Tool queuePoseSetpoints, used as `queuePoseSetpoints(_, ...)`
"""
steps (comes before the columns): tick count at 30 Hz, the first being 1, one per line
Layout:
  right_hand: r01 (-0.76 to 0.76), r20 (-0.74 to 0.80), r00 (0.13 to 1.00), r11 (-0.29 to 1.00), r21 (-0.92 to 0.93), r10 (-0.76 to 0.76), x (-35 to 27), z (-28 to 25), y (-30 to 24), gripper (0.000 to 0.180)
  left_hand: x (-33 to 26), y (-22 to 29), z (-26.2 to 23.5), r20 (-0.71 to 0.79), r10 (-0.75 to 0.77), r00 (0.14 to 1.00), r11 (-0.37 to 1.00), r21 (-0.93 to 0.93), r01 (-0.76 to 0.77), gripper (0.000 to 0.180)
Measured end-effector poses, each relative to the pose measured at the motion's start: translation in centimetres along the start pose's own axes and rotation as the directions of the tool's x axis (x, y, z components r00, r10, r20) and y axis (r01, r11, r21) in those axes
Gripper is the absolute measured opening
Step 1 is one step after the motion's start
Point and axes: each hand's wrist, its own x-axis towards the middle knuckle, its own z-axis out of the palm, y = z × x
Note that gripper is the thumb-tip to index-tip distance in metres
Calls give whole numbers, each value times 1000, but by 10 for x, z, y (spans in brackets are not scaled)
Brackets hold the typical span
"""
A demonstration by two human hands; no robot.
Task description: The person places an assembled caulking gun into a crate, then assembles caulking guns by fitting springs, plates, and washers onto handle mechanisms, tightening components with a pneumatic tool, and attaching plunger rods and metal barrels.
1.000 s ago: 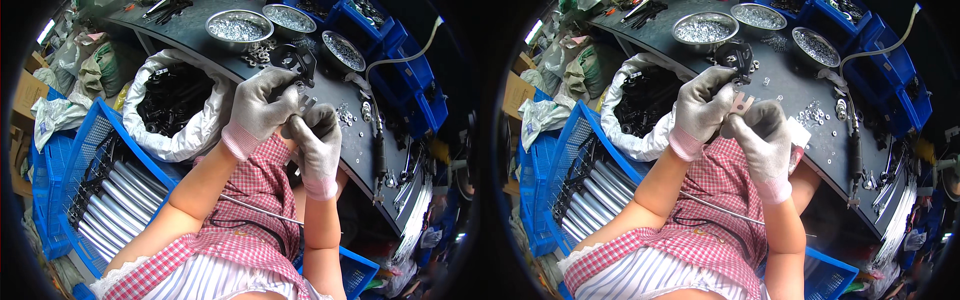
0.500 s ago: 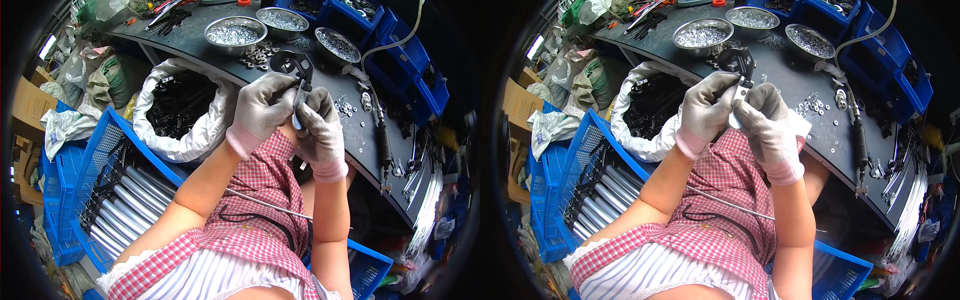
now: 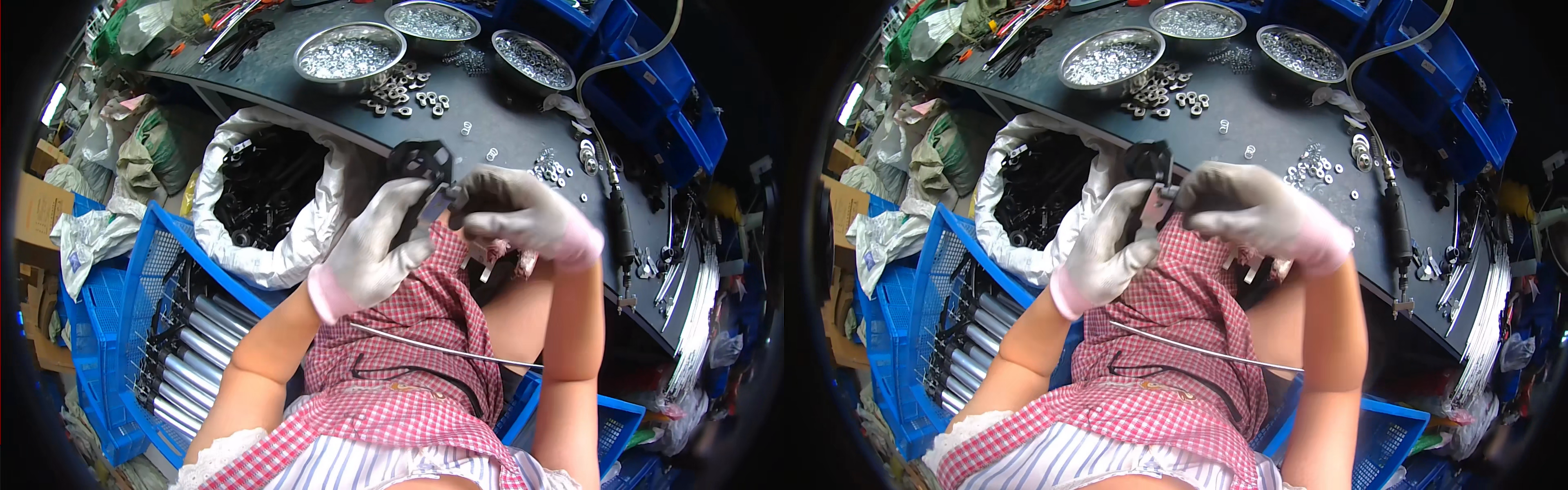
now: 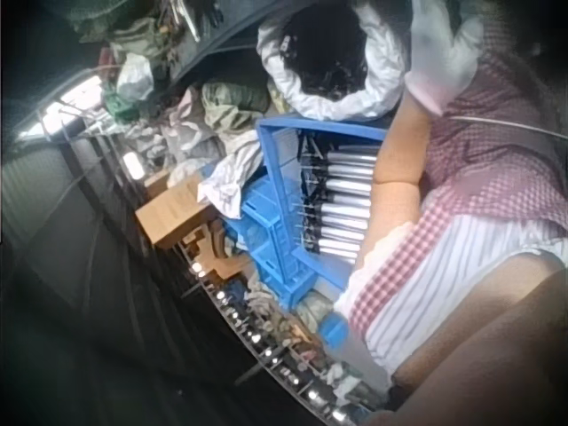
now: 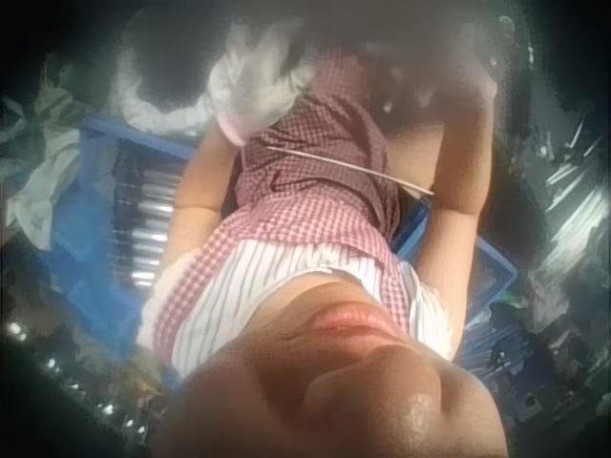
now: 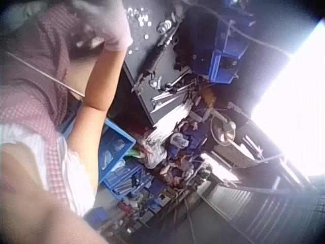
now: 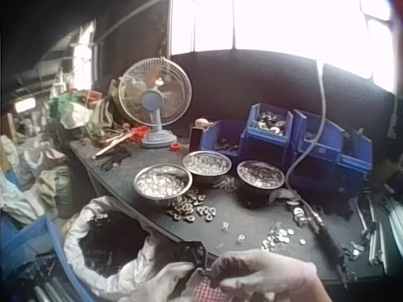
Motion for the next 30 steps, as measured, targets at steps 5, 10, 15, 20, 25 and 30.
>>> queuePoseSetpoints(5, -393, -725, 632, 694, -603, -272, 76, -146, 90, 41, -3, -34, 4, -86, 6, 996, 995, 102, 3, 61)
queuePoseSetpoints(10, -318, -629, 777, 882, -349, 31, 107, -181, 128, 29, 3, -35, -11, -108, 120, 987, 958, 275, -86, 44)
queuePoseSetpoints(15, -231, -550, 834, 880, -415, -41, 94, -142, 112, 21, -7, -36, -29, -113, -22, 993, 938, 341, 59, 45)
queuePoseSetpoints(20, -183, -494, 822, 690, -700, -284, 89, -136, 119, 22, -1, -41, -27, -82, 117, 990, 857, 511, -59, 50)
queuePoseSetpoints(25, 41, -435, 868, 909, -414, -238, 74, -91, 54, 20, 25, -46, -17, -83, 291, 953, 867, 444, -226, 62)
queuePoseSetpoints(30, 320, -167, 758, 583, -747, -630, 23, -3, -8, 17, 29, -32, 2, -8, 398, 918, 828, 434, -355, 71)
